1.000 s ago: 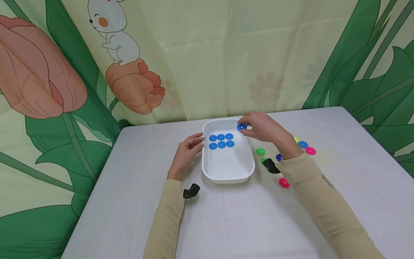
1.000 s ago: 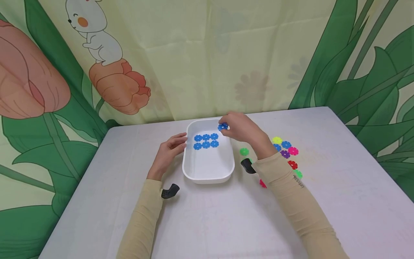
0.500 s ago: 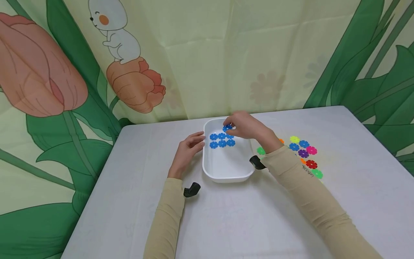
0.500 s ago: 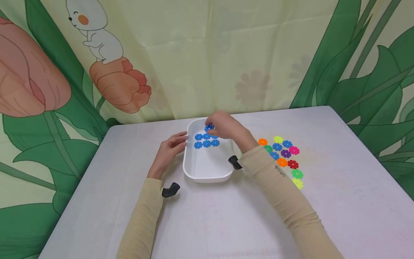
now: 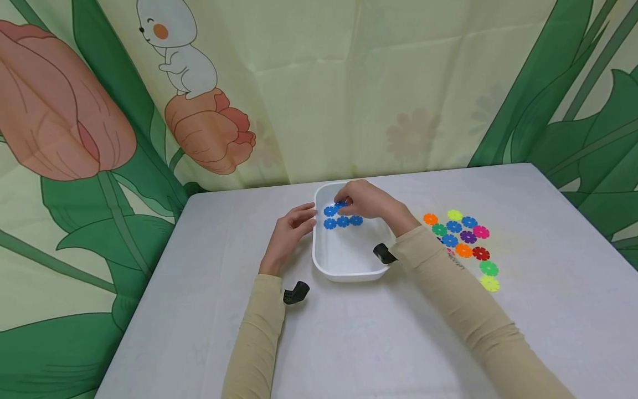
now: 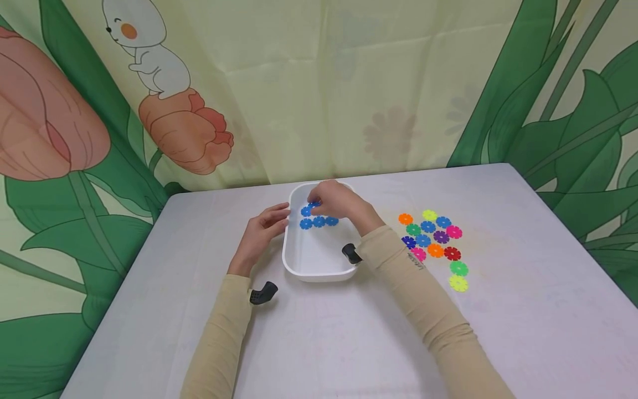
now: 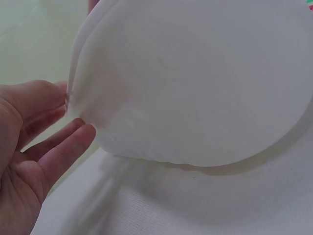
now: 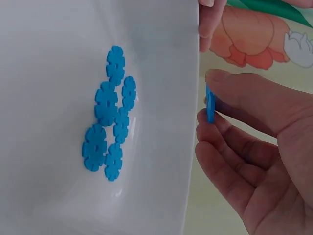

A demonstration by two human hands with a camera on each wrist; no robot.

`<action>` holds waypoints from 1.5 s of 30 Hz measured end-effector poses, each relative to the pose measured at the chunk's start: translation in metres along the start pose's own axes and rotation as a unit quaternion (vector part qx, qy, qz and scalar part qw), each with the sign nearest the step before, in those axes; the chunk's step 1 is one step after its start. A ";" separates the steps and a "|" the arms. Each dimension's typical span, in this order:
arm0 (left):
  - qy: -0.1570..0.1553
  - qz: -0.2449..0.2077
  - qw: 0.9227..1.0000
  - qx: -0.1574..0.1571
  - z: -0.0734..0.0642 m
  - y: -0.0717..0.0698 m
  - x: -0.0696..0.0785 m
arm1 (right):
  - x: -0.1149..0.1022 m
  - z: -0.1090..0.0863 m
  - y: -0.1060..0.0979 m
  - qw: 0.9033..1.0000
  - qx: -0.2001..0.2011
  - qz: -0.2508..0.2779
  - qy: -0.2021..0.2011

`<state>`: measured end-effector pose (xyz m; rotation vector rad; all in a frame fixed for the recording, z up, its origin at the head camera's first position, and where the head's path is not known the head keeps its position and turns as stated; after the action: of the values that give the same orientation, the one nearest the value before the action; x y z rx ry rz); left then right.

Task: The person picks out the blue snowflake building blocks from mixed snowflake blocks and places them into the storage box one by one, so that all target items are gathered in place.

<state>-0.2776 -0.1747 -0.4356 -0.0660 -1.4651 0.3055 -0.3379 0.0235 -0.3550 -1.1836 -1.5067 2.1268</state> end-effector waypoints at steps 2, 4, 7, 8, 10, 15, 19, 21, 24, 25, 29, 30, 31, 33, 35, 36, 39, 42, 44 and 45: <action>0.001 0.000 1.000 0.000 0.000 0.000 0.000 | 0.002 0.002 0.005 1.000 -0.014 0.001 0.005; 0.003 0.000 1.000 -0.001 0.000 0.000 0.000 | 0.003 0.004 0.009 1.000 -0.025 0.000 0.001; 0.007 -0.002 1.000 -0.003 0.000 0.000 -0.001 | 0.003 0.007 0.014 0.999 -0.036 0.002 -0.013; 0.008 -0.003 1.000 -0.003 0.001 0.000 -0.001 | 0.003 0.008 0.016 0.999 -0.037 0.004 -0.016; 0.010 -0.004 1.000 -0.004 0.000 0.001 -0.002 | 0.002 0.009 0.019 0.999 -0.041 0.010 -0.015; 0.019 -0.008 1.000 -0.008 0.000 0.001 -0.002 | 0.003 0.010 0.027 0.999 -0.046 0.016 -0.020; 0.025 -0.019 0.999 -0.010 0.000 0.002 -0.001 | 0.004 0.012 0.031 0.998 -0.045 0.016 -0.046; 0.027 -0.025 0.999 -0.010 0.000 0.002 -0.001 | 0.004 0.012 0.033 0.997 -0.049 0.016 -0.054; 0.030 -0.031 0.999 -0.011 0.001 0.002 -0.001 | 0.004 0.011 0.036 0.996 -0.060 0.008 -0.062; 0.031 -0.032 0.999 -0.011 0.001 0.002 -0.001 | 0.004 0.011 0.036 0.996 -0.064 0.005 -0.063; 0.033 -0.028 0.999 -0.010 0.001 0.003 -0.001 | 0.005 0.010 0.040 0.995 -0.079 -0.003 -0.058; 0.033 -0.027 0.999 -0.010 0.002 0.003 -0.001 | 0.005 0.010 0.042 0.995 -0.084 -0.005 -0.057; 0.033 -0.025 0.999 -0.010 0.002 0.003 -0.001 | 0.006 0.010 0.043 0.994 -0.089 -0.004 -0.056; 0.031 -0.021 0.999 -0.010 0.002 0.003 -0.001 | 0.006 0.010 0.046 0.993 -0.100 -0.002 -0.057; 0.029 -0.017 0.999 -0.008 0.002 0.002 -0.001 | 0.005 0.011 0.049 0.992 -0.108 0.002 -0.061; 0.029 -0.017 0.999 -0.008 0.002 0.002 -0.002 | 0.005 0.011 0.050 0.992 -0.109 0.003 -0.064; 0.027 -0.016 0.999 -0.005 0.002 0.001 -0.002 | 0.004 0.011 0.052 0.991 -0.109 0.003 -0.073; 0.028 -0.017 0.999 -0.006 0.001 0.001 -0.002 | 0.003 0.012 0.055 0.991 -0.107 -0.002 -0.085; 0.029 -0.016 0.999 -0.006 0.001 0.001 -0.002 | 0.003 0.012 0.056 0.990 -0.106 -0.006 -0.092; 0.029 -0.015 0.999 -0.005 0.001 0.001 -0.002 | 0.003 0.013 0.057 0.990 -0.106 -0.008 -0.094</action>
<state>-0.2786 -0.1745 -0.4374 -0.0603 -1.4090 0.2706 -0.3366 -0.0065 -0.4053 -1.0563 -1.8570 2.1617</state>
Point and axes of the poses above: each hand's wrist, its own z-axis towards the middle knuckle, its own y-axis out of the palm, x = y × z, the point moved 3 cm from there along z, towards the middle knuckle, and after that the axes turned 10 degrees about x, right-handed, at the moved point
